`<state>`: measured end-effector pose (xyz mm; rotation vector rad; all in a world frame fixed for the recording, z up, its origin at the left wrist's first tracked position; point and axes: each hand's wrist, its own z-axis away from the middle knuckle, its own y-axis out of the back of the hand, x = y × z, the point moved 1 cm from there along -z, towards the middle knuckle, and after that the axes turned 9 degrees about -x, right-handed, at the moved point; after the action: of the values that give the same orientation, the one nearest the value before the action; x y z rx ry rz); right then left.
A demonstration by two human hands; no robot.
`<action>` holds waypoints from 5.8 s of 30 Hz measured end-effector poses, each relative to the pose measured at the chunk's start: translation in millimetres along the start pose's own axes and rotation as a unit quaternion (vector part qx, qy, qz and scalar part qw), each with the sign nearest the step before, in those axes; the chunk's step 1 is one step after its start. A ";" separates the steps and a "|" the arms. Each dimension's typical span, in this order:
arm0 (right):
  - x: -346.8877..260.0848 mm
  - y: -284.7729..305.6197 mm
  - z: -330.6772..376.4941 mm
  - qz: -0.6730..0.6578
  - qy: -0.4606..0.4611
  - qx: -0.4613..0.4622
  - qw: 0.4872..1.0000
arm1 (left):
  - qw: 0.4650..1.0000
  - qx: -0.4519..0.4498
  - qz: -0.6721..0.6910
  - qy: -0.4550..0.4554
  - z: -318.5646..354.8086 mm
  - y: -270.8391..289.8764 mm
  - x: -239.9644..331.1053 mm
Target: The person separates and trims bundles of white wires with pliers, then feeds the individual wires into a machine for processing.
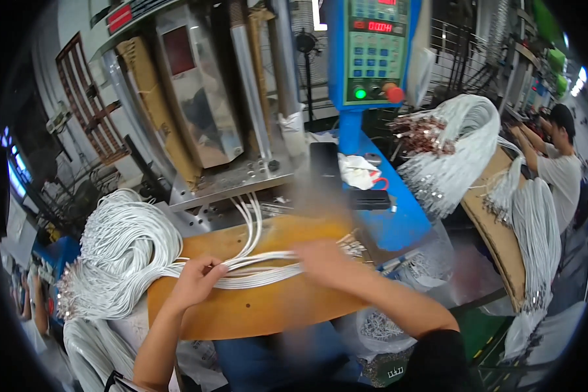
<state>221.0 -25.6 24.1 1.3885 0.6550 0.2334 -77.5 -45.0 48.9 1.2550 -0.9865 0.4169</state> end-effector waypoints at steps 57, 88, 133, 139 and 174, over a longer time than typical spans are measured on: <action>34.8 21.0 -68.5 0.118 -0.017 0.139 0.983 | 0.880 -0.223 0.419 0.027 -100.1 -61.9 19.0; 26.7 -16.8 -51.4 -0.467 0.009 0.094 0.879 | 0.906 -0.184 0.373 0.078 -97.2 -81.0 15.7; 20.1 7.7 -42.1 -0.447 -0.001 0.069 0.892 | 0.926 -0.030 0.372 0.058 -82.0 -60.8 -0.4; 39.4 19.1 -37.0 -0.431 -0.030 0.069 0.899 | 0.920 -0.022 0.387 0.055 -84.7 -46.6 12.5; 31.5 51.5 -158.8 -0.175 -0.088 0.111 0.974 | 0.772 -0.338 0.538 0.005 -83.5 -6.8 -9.6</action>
<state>169.7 132.8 57.8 1.4580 0.7807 -0.2488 -45.2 32.1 38.0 -0.0813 -1.6112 0.8355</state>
